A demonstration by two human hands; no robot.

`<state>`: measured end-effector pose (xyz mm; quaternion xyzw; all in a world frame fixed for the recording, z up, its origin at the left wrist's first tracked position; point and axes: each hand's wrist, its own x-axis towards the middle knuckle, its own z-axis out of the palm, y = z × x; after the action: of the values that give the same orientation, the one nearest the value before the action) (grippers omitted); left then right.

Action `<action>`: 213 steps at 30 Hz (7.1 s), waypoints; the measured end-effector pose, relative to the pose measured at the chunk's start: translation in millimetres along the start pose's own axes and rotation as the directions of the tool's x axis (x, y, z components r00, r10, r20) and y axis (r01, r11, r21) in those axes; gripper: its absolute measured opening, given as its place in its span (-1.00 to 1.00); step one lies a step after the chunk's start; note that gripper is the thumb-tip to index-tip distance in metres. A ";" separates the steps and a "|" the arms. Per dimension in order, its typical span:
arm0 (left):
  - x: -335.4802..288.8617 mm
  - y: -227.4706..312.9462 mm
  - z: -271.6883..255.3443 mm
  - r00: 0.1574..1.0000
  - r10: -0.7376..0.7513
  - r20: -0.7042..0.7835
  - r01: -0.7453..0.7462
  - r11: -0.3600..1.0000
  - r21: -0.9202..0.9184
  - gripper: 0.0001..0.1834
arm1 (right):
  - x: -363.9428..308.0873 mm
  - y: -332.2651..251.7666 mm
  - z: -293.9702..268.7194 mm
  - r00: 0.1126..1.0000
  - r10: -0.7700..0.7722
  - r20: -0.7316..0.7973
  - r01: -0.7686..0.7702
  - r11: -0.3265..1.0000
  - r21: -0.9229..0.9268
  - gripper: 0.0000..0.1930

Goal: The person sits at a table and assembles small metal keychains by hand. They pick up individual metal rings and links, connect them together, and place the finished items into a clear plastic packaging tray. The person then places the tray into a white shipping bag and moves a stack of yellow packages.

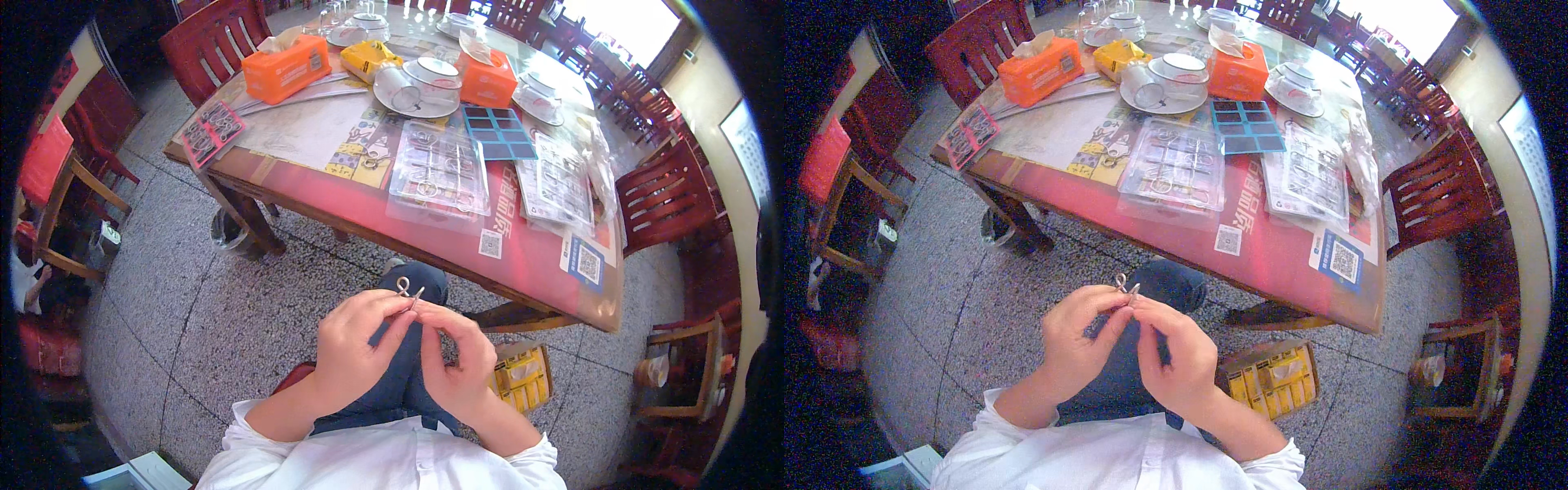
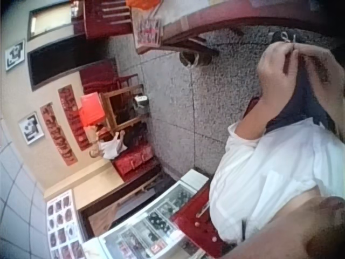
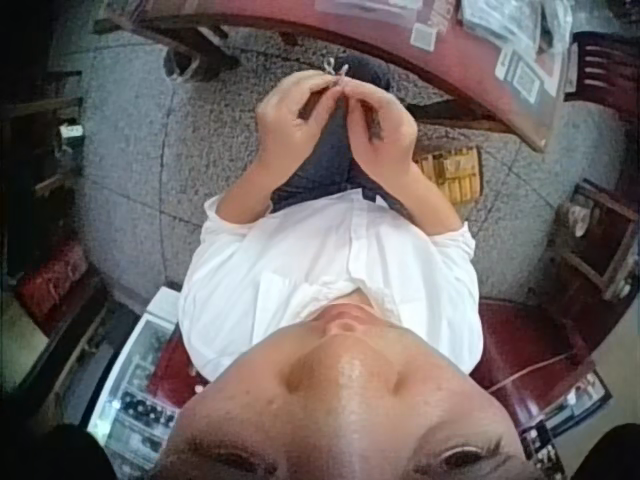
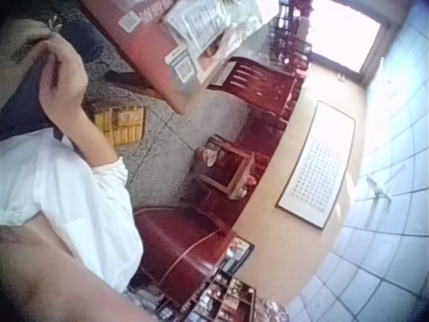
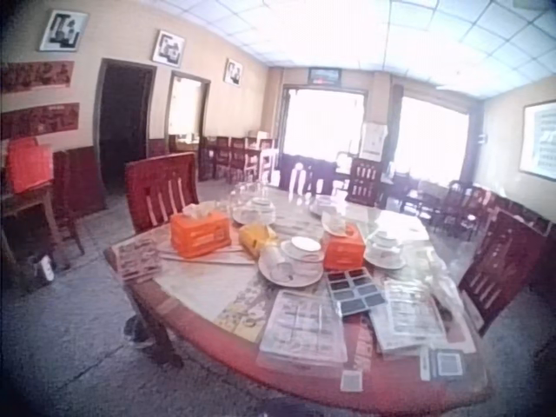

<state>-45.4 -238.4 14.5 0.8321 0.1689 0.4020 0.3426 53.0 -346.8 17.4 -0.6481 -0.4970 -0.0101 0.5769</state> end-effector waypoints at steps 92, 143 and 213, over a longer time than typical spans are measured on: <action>-9.4 16.0 -3.8 0.791 -0.358 0.496 0.553 0.072 -0.830 -0.80 | -3.3 -4.8 -5.8 0.944 0.331 0.017 -0.295 0.817 0.495 -0.91; -5.7 19.3 1.1 0.555 -0.099 0.826 0.713 -0.455 -0.534 -0.75 | 13.3 16.7 -16.9 0.956 -0.287 -0.065 0.281 0.955 -0.091 -0.73; -18.7 17.9 9.1 0.612 0.034 0.790 0.698 -0.494 -0.519 -0.73 | 3.9 29.6 -13.6 0.900 -0.436 -0.007 0.432 0.893 -0.123 -0.73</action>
<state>-49.8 -265.4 12.7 0.1346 -0.0084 -0.0123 0.9908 82.0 -349.8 2.3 -0.5535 -0.6176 -0.1790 0.5292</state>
